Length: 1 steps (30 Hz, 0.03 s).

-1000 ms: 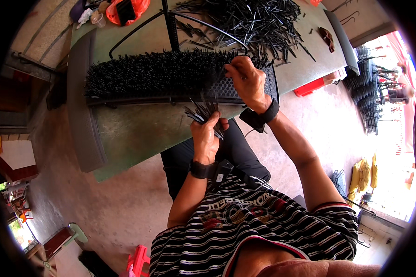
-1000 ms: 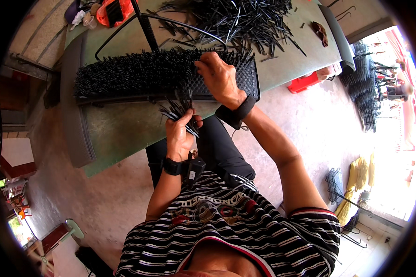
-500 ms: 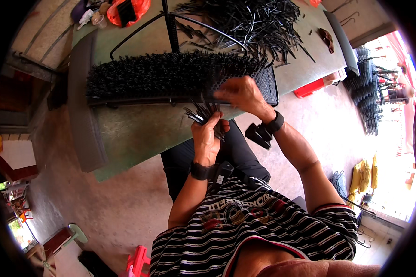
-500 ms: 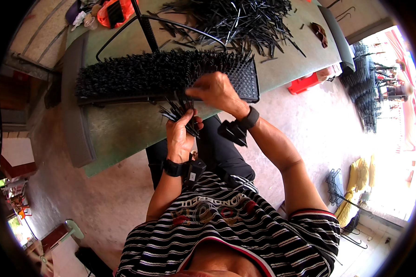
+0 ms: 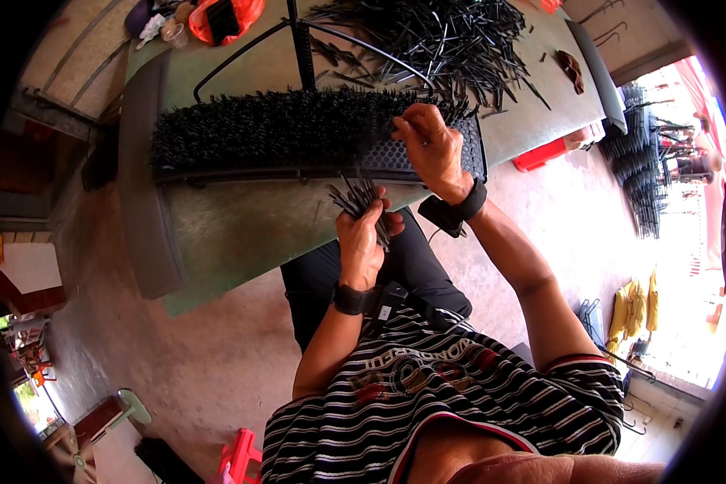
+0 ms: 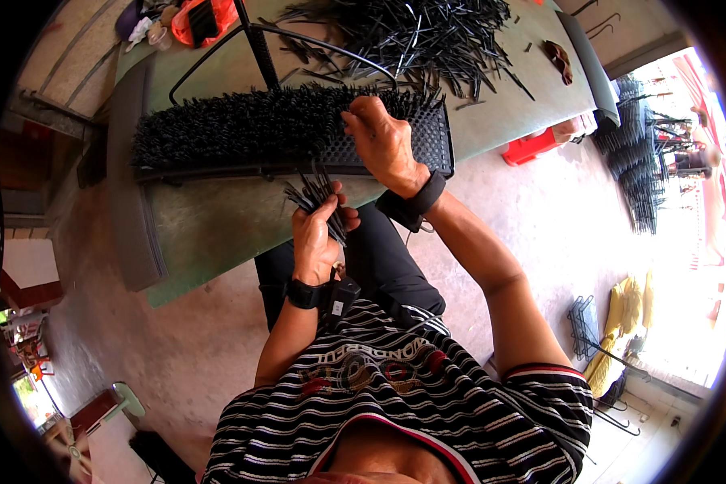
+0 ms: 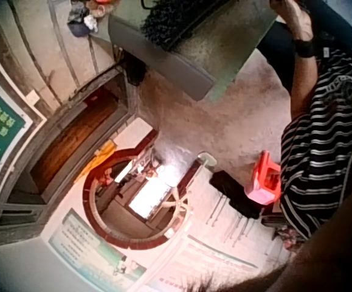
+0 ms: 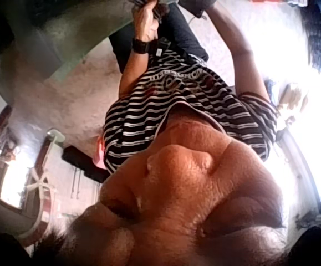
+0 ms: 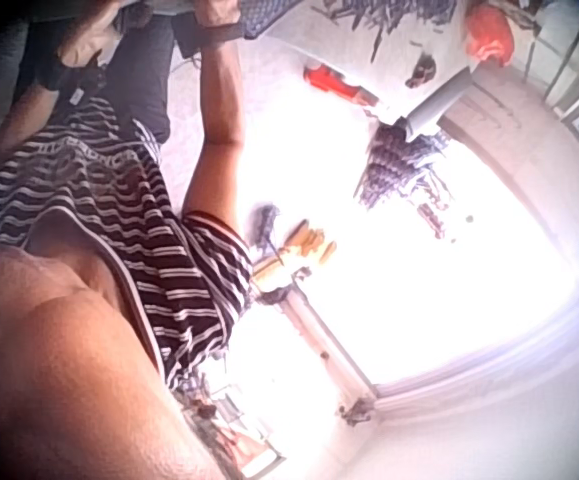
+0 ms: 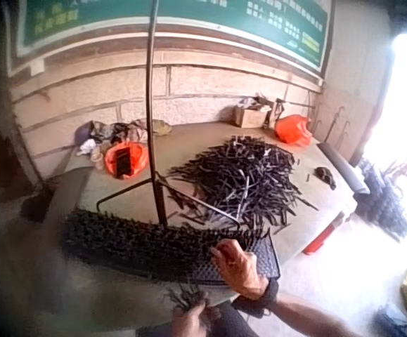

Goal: The person inserts black bristles into the holes of a broom head base. They pick up bundles of bristles from a pile on the table and push them into the base one by one. The person works continuously to fill the broom head with bristles.

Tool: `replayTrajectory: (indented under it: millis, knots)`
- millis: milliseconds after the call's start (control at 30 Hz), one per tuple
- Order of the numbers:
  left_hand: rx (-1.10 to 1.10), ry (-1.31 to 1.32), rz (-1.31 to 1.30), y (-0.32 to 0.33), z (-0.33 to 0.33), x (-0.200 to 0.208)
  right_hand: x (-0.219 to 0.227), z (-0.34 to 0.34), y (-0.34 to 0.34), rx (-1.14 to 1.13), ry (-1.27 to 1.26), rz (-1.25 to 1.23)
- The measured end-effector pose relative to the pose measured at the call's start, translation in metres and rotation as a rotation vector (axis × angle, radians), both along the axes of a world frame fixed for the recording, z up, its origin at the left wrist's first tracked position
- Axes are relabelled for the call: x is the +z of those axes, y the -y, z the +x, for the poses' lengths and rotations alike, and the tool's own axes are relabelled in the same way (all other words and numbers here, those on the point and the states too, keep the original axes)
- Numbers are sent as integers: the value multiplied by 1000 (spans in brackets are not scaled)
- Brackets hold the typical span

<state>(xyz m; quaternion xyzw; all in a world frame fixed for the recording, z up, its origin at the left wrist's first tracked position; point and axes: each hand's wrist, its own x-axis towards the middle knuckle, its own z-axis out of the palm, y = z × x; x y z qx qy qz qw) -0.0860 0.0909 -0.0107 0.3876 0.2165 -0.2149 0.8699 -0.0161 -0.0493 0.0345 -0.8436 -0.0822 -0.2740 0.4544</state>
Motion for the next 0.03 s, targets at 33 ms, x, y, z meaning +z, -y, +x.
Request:
replayTrajectory:
  millis: [33]
  knots:
    - [-10,-15,9,-2,0,4,-2,0,0,10,-6,-11]
